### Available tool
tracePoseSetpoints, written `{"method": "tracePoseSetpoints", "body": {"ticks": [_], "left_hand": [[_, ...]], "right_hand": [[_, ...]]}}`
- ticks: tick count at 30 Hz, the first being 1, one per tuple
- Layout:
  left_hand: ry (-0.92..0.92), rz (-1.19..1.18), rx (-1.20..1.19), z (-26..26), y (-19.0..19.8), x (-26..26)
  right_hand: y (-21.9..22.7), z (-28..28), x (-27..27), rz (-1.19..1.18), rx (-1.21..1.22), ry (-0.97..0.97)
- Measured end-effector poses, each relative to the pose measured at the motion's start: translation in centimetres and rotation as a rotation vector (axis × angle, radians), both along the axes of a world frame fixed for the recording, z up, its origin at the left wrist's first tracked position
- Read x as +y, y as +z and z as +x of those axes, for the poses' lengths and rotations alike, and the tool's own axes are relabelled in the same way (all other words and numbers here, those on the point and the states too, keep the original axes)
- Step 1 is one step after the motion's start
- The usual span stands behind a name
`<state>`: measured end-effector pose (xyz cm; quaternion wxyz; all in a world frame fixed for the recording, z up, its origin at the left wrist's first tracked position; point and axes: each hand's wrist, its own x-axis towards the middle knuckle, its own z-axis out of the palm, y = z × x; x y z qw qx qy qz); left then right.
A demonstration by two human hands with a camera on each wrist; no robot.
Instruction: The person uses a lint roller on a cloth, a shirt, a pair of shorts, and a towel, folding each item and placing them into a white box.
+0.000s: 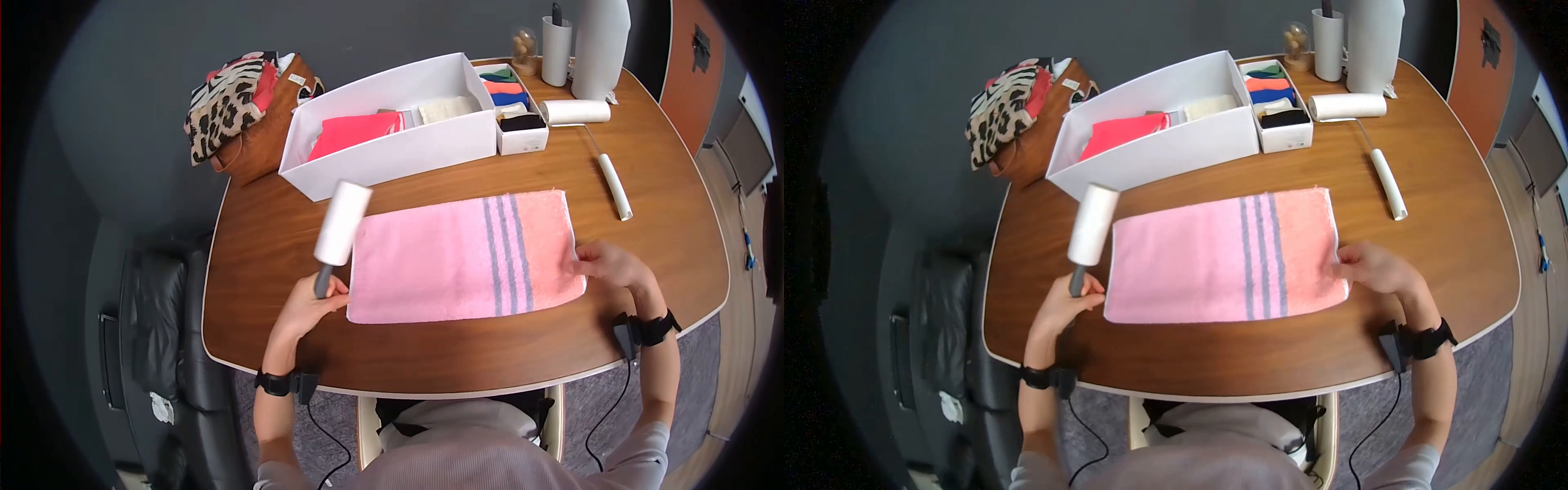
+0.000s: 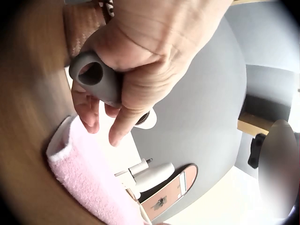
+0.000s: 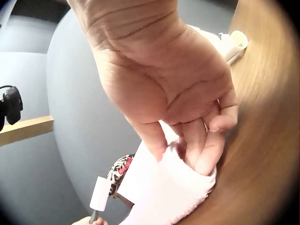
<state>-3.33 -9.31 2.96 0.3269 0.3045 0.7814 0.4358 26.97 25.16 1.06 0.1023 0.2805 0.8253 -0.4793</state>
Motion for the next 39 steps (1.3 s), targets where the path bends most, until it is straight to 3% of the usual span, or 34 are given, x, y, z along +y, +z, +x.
{"method": "tracePoseSetpoints", "body": {"ticks": [2,3,4,6,9,10,12,14,16,19,26,30,34,36,39], "left_hand": [[0.015,-0.156,0.004,0.8,0.8,1.4],[-0.069,-0.133,0.080,1.2,0.7,1.7],[-0.041,-0.170,0.097,1.7,0.3,2.1],[-0.091,-0.231,0.368,2.3,-2.0,1.7],[-0.112,-0.277,0.550,2.9,-3.3,0.9],[-0.120,-0.273,0.645,2.7,-3.8,0.7],[-0.088,-0.371,0.585,2.6,-3.9,0.9],[-0.095,-0.432,0.575,2.5,-3.4,1.4],[-0.079,-0.462,0.608,2.5,-3.2,1.8],[-0.019,-0.488,0.637,1.8,-3.3,1.8],[0.199,-0.507,0.895,-1.2,-4.1,1.1],[0.299,-0.277,0.959,-0.7,-1.4,1.1],[0.056,-0.167,0.750,3.3,1.1,3.8],[-0.123,-0.124,0.689,4.6,-0.1,5.6],[-0.195,-0.223,0.732,6.6,-1.3,9.1]], "right_hand": [[-0.1,-0.4,-0.2,0.071,-0.030,0.044],[-0.1,-0.5,-0.3,0.106,-0.047,0.063],[0.0,-0.5,-0.6,0.177,-0.108,0.074],[0.3,-0.6,-1.3,0.323,-0.234,0.093],[2.9,-0.9,-4.1,0.741,-0.476,-0.015],[2.8,-1.1,-4.4,0.828,-0.271,-0.014],[2.4,-1.5,-4.9,0.980,0.144,-0.010],[3.0,-3.6,-5.7,0.861,0.359,0.226],[1.1,-6.1,-5.7,0.952,0.376,0.388],[-1.1,-8.9,-6.0,0.798,-0.024,0.458],[-0.4,-9.3,-6.8,0.789,-0.252,0.397],[-1.0,-9.0,-7.3,0.819,-0.289,0.290],[-1.4,-10.2,-8.4,0.786,-0.317,0.196],[-1.9,-10.9,-8.7,0.812,-0.300,0.195],[-1.2,-11.4,-8.9,0.797,-0.338,0.218]]}}
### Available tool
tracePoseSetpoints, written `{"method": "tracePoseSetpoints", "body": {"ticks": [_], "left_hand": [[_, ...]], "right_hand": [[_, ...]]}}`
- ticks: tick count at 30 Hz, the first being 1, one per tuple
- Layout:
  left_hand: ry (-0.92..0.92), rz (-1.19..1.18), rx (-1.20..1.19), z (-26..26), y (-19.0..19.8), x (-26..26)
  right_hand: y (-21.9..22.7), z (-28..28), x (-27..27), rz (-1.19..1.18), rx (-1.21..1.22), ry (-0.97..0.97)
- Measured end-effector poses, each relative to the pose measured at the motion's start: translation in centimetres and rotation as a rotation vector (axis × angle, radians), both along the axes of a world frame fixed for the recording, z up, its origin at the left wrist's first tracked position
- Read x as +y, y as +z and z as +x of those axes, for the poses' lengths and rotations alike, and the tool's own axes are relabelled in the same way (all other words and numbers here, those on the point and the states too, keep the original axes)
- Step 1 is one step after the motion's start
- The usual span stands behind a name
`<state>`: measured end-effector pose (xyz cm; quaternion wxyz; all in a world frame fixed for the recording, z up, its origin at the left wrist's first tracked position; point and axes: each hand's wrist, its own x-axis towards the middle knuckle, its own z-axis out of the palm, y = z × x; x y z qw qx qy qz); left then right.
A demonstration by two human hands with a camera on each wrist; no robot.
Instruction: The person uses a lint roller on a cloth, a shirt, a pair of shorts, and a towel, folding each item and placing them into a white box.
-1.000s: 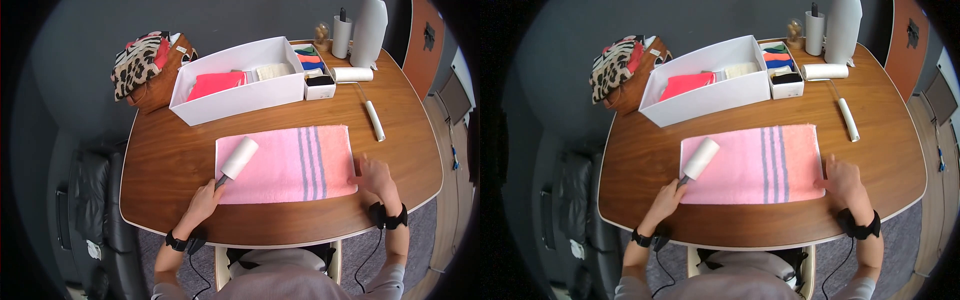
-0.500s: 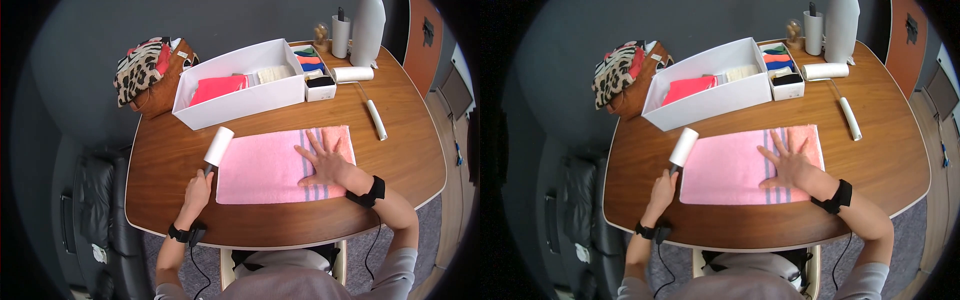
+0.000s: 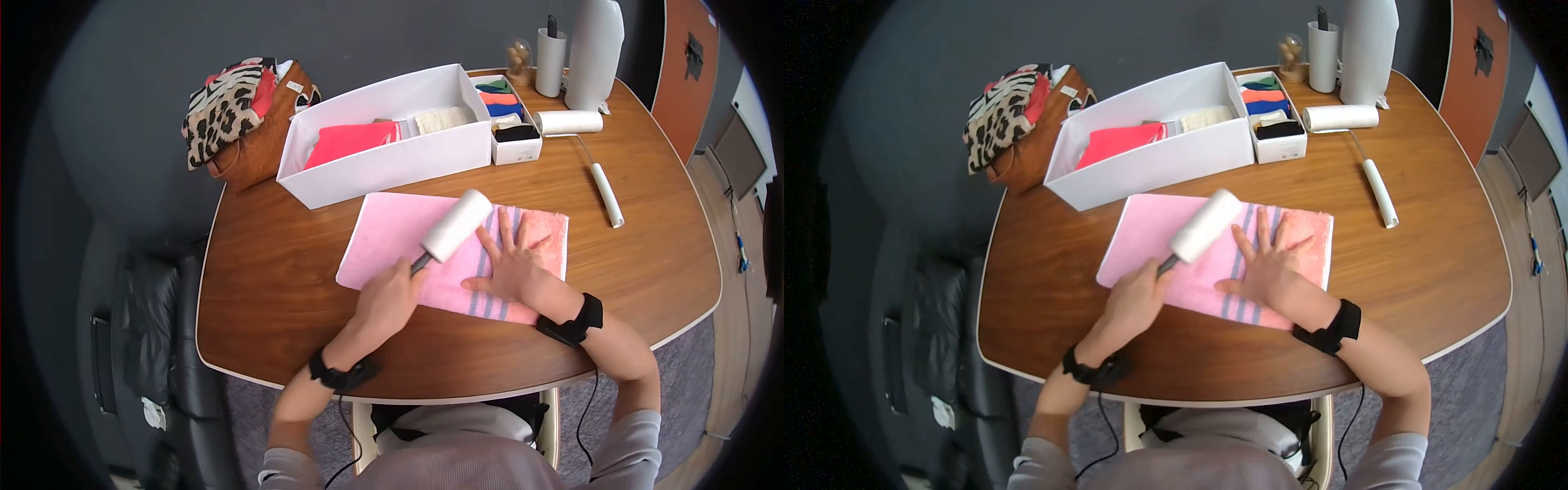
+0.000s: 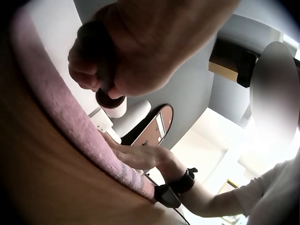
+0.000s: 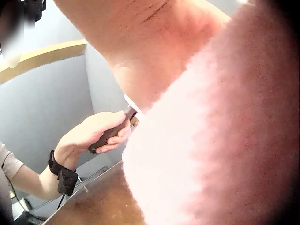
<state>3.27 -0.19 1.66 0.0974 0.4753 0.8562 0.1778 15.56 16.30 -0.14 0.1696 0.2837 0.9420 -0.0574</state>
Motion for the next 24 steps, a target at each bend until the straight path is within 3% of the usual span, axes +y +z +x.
{"method": "tracePoseSetpoints", "body": {"ticks": [7,15,24], "left_hand": [[0.202,-0.143,0.050,-0.1,-2.2,1.5],[0.430,-0.214,0.184,-5.6,-3.0,-1.6],[0.559,-0.182,0.392,-7.7,-1.7,-4.9]], "right_hand": [[2.2,1.5,2.8,-0.206,-0.043,0.142],[1.9,1.6,2.5,-0.136,-0.039,0.126],[1.3,2.1,2.3,-0.111,0.039,0.113]]}}
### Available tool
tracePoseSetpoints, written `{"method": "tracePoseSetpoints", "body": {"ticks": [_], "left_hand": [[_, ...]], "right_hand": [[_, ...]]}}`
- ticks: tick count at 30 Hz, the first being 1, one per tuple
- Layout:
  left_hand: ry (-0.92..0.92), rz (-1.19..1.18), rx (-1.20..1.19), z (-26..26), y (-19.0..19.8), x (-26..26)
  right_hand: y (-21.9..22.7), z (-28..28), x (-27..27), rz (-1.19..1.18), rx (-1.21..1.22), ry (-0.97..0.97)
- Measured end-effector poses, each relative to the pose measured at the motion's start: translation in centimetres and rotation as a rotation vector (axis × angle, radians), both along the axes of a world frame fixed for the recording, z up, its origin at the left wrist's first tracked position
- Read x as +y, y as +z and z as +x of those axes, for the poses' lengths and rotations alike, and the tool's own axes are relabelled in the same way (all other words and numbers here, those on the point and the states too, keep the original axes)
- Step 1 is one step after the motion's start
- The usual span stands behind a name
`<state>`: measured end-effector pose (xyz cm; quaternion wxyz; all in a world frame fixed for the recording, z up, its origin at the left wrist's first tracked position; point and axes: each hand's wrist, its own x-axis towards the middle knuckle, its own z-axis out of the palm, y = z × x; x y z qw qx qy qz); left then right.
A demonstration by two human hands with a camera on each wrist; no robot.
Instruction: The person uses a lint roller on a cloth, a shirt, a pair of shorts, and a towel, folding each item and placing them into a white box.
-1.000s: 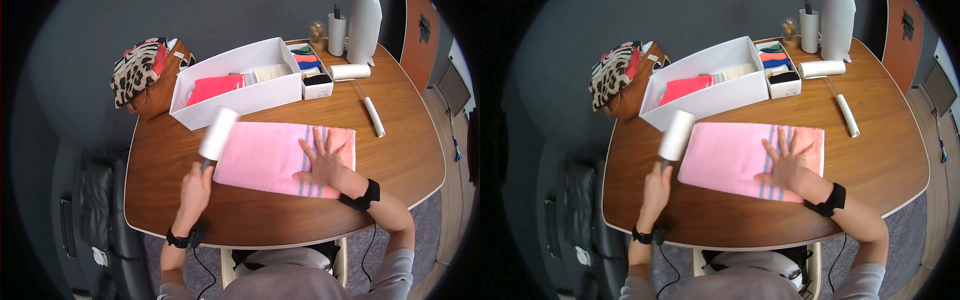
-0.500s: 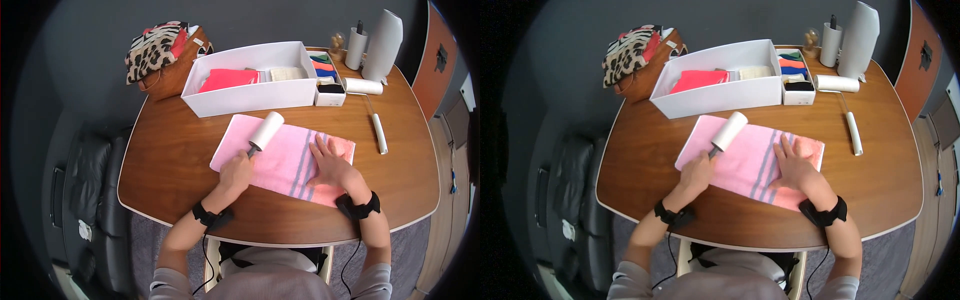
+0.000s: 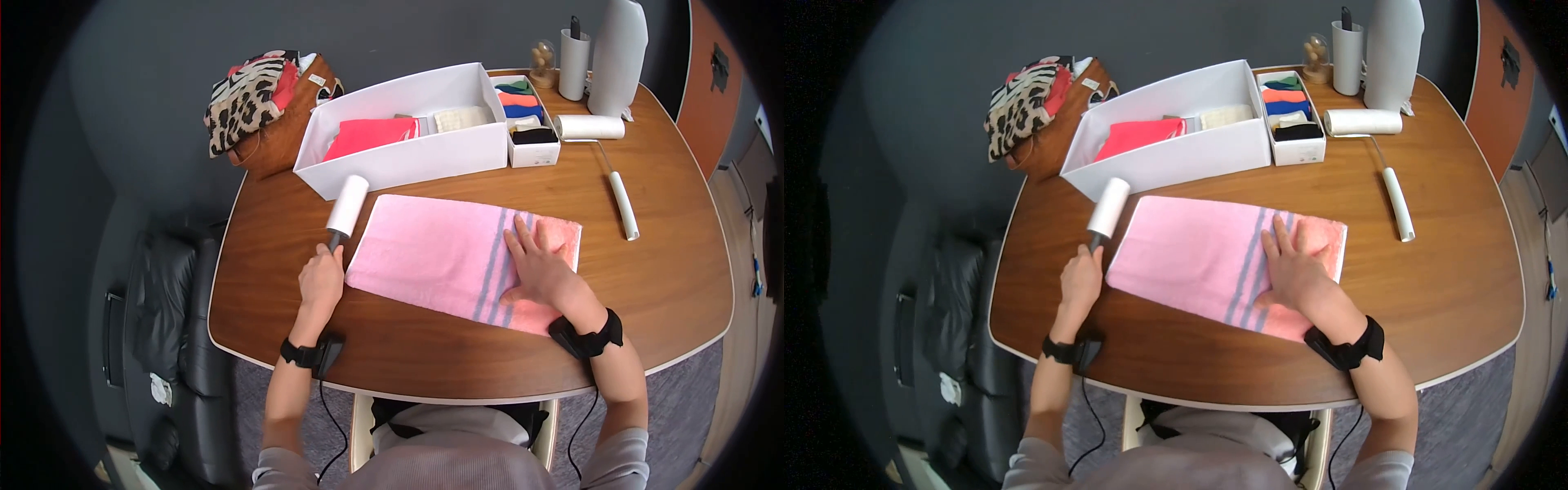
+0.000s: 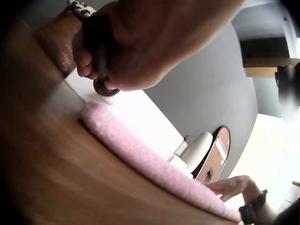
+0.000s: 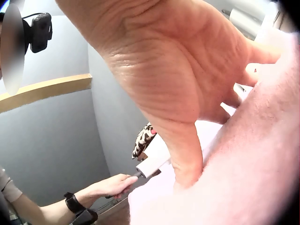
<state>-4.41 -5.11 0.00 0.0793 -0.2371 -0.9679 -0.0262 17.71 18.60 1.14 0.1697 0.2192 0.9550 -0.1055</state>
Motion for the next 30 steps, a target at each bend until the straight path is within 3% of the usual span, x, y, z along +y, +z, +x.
{"method": "tracePoseSetpoints", "body": {"ticks": [5,9,15,22,30], "left_hand": [[-0.250,0.100,-0.177,6.4,5.2,0.6],[-0.499,-0.003,-0.323,10.5,2.9,0.8],[-0.397,-0.106,-0.220,9.5,-0.7,0.7],[-0.225,-0.111,-0.217,5.4,-0.8,-0.1],[-0.147,-0.174,-0.143,1.1,-1.0,-2.3]], "right_hand": [[0.3,-0.2,-0.1,0.006,-0.027,0.002],[0.0,-0.1,0.1,-0.033,-0.001,0.001],[-0.4,0.1,0.0,-0.011,0.008,0.003],[-0.3,0.1,0.1,-0.041,0.017,-0.011],[-0.4,0.2,0.2,-0.059,0.031,-0.008]]}}
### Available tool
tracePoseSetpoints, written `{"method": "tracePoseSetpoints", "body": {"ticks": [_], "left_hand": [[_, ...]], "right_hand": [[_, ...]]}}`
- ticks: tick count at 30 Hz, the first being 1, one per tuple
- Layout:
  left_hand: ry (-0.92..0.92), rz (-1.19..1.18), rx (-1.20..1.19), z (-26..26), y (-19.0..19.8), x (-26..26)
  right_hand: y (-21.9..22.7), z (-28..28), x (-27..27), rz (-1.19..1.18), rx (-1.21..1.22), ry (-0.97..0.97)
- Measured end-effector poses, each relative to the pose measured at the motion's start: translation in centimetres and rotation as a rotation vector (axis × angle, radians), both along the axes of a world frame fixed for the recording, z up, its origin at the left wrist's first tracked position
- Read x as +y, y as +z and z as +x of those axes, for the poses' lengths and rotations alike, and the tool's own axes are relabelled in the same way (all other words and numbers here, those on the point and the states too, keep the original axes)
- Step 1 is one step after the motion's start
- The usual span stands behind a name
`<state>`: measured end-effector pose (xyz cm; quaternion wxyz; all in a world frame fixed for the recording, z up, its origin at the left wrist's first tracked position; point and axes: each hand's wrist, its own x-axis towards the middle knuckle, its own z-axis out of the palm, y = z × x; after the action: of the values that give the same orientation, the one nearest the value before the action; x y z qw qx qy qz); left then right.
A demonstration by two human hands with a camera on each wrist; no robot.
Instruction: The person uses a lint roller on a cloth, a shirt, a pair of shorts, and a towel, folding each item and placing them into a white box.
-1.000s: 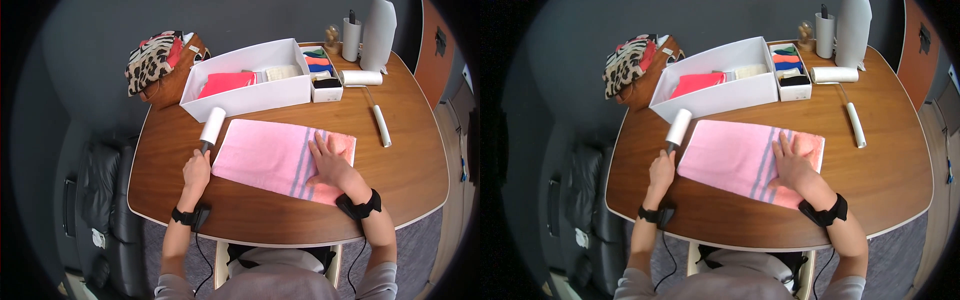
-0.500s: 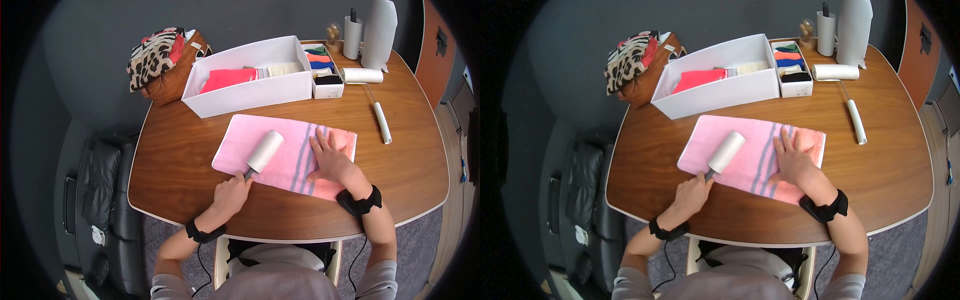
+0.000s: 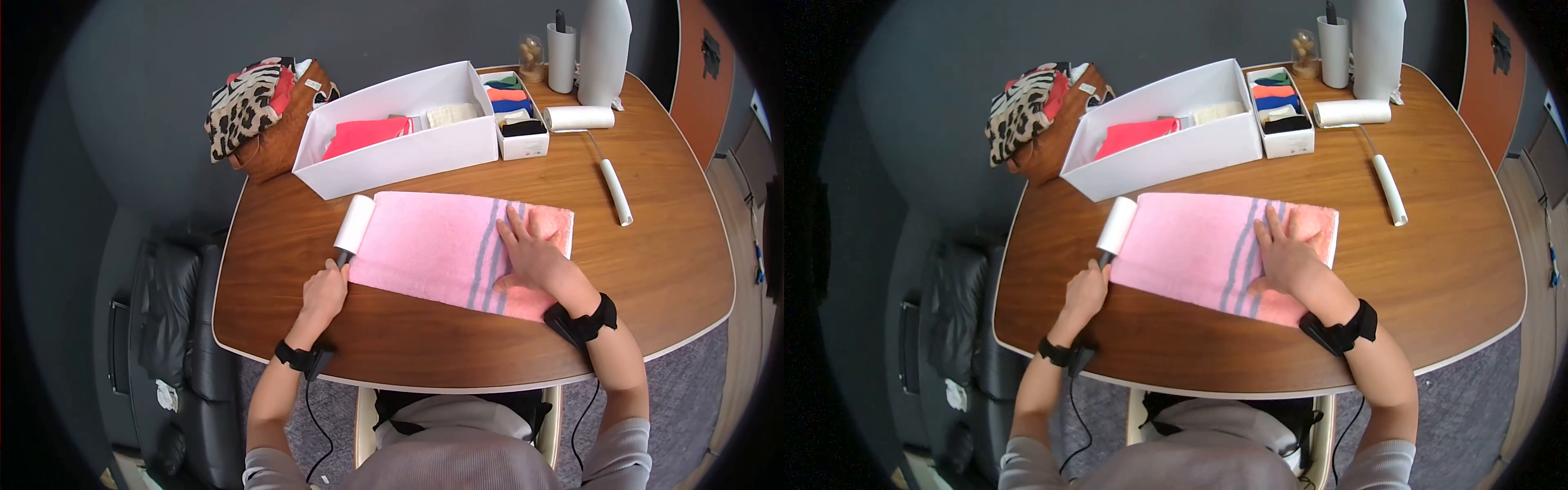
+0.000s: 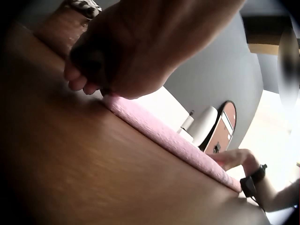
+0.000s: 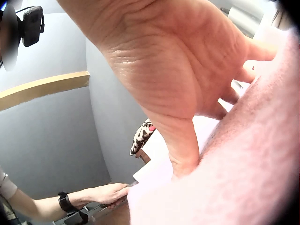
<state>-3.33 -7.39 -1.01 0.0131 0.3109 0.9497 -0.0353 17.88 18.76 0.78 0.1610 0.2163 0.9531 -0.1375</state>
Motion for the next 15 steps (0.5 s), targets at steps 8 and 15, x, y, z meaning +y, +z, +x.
{"method": "tracePoseSetpoints", "body": {"ticks": [8,15], "left_hand": [[-0.074,0.247,0.017,3.2,4.6,-1.9],[-0.460,0.061,-0.159,8.4,1.4,-1.9]], "right_hand": [[0.4,-0.1,-0.2,0.012,-0.034,-0.001],[-0.1,0.1,-0.1,0.009,0.002,-0.002]]}}
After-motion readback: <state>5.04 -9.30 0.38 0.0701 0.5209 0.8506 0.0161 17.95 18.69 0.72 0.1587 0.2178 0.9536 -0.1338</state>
